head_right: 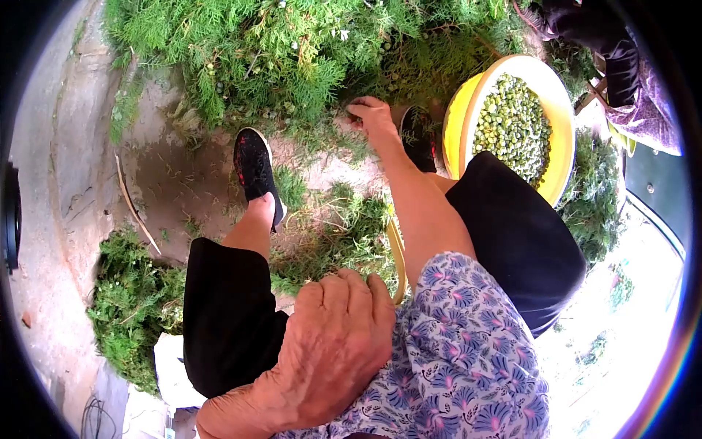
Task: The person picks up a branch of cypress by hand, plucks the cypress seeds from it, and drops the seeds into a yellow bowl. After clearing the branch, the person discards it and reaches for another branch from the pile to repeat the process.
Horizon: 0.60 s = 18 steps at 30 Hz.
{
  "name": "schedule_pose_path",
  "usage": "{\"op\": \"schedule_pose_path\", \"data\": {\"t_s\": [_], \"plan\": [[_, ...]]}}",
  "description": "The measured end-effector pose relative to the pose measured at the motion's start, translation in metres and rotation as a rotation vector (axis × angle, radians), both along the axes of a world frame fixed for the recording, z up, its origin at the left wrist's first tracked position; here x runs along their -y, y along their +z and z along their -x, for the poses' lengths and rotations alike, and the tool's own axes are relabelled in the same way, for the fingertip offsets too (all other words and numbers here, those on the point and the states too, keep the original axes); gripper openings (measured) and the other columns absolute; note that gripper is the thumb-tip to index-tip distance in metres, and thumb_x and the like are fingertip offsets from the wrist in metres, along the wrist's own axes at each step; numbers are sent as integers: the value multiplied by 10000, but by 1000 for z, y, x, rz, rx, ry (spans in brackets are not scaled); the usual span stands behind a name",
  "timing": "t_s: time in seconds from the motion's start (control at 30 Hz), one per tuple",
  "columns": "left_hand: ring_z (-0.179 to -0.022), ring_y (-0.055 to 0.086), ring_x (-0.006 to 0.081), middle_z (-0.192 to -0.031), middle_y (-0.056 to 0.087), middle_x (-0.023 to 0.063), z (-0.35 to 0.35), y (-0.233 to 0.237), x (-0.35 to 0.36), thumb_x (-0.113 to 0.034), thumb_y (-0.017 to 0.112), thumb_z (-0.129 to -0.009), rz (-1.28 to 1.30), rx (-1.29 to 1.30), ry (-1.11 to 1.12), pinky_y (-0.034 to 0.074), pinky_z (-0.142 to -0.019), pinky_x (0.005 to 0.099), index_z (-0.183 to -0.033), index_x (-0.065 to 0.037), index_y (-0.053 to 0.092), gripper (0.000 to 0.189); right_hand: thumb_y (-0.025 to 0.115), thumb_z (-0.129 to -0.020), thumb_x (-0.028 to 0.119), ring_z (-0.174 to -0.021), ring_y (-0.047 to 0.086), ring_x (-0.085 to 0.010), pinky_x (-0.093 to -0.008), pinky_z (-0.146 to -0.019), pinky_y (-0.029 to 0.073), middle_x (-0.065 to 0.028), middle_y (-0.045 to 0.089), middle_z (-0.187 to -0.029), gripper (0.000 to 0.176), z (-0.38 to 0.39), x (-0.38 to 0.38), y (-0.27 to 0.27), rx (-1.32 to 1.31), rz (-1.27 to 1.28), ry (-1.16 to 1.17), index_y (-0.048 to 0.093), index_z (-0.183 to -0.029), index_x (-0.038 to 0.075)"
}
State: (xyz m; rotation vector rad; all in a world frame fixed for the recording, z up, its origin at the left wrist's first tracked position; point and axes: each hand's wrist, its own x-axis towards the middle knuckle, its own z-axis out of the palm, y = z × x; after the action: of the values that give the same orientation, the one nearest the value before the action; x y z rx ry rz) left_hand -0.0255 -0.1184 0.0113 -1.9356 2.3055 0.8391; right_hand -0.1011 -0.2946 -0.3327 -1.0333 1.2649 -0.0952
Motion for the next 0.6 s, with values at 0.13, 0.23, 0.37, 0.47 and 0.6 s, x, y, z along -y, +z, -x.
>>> {"op": "schedule_pose_path", "data": {"t_s": [0.13,0.23,0.37,0.47,0.6], "plan": [[-686,511,204,-807,584,175,2,0,-2,-96,517,-751,22,16,19,370,-584,315,-949,82,583,274,578,-809,90,-677,560,-203,-296,-554,464,-90,523,-829,136,21,-4,13,552,-417,-371,522,-922,38],[-694,516,208,-805,584,178,0,3,1,-99,516,-748,12,25,14,372,-586,315,-940,80,583,271,587,-816,75,-710,576,-195,-288,-566,477,-79,539,-823,120,21,-9,26,574,-465,-430,535,-920,42],[-683,512,205,-786,580,171,0,-1,-1,-109,516,-745,35,50,-4,369,-581,307,-922,74,585,264,584,-832,50,-707,597,-213,-296,-544,484,-62,557,-763,71,13,-12,11,601,-448,-448,547,-887,26],[-683,506,193,-772,579,152,-3,-2,-1,-106,523,-737,20,20,39,366,-567,298,-910,63,588,251,603,-821,34,-717,602,-202,-281,-541,486,-62,569,-776,105,6,-11,16,554,-416,-430,567,-920,28],[-642,500,172,-716,554,109,-16,4,10,-107,540,-732,-52,39,91,363,-547,284,-909,37,595,235,612,-824,78,-665,598,-176,-268,-507,478,-52,595,-770,109,-4,-14,48,656,-443,-360,602,-926,41]]}}
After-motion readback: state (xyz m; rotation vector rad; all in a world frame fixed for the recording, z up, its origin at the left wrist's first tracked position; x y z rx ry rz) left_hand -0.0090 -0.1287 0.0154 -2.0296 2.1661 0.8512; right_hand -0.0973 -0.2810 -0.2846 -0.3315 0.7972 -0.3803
